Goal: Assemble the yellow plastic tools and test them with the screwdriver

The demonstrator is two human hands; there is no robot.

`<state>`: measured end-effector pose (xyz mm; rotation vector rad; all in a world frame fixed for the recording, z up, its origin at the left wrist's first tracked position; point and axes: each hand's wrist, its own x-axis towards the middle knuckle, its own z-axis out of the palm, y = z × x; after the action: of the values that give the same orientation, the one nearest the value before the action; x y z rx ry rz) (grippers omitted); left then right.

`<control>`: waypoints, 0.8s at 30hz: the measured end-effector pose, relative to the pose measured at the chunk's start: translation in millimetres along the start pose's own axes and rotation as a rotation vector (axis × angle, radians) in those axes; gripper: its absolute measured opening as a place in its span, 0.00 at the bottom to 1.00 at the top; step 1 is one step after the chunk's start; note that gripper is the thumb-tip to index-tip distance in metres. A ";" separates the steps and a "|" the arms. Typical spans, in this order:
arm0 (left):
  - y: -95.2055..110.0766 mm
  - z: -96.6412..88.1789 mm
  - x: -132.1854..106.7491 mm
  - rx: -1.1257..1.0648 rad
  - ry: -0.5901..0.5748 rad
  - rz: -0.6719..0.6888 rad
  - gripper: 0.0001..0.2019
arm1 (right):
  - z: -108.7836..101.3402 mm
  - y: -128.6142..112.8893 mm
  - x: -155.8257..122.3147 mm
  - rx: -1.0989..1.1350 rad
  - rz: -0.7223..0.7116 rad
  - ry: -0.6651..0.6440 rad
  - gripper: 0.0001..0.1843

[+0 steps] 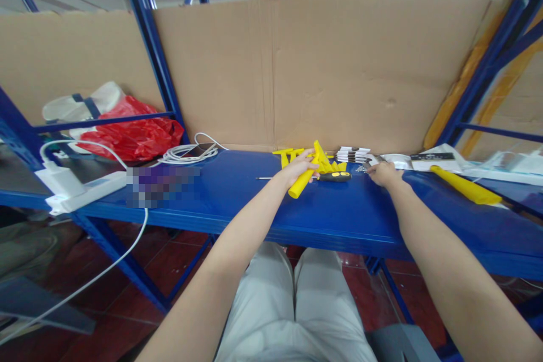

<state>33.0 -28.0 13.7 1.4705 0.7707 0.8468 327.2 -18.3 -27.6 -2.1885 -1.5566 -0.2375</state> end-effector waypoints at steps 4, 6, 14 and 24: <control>-3.2 -1.8 2.4 0.035 -0.025 -0.008 0.36 | -7.7 -6.5 -4.6 -0.076 0.048 -0.073 0.12; -4.0 -2.5 3.1 0.040 -0.038 -0.008 0.37 | -11.1 -9.1 -7.1 -0.094 0.041 -0.077 0.12; -4.1 -2.9 3.4 0.009 -0.060 -0.023 0.37 | -15.7 -14.8 -10.7 -0.098 0.055 -0.110 0.09; -3.2 -2.2 2.8 -0.064 -0.082 -0.025 0.37 | -24.1 -26.6 -16.3 -0.202 -0.006 -0.172 0.12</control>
<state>32.5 -24.2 10.7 1.4265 0.6937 0.7806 299.5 -35.9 -5.8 -2.4155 -1.6965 -0.2210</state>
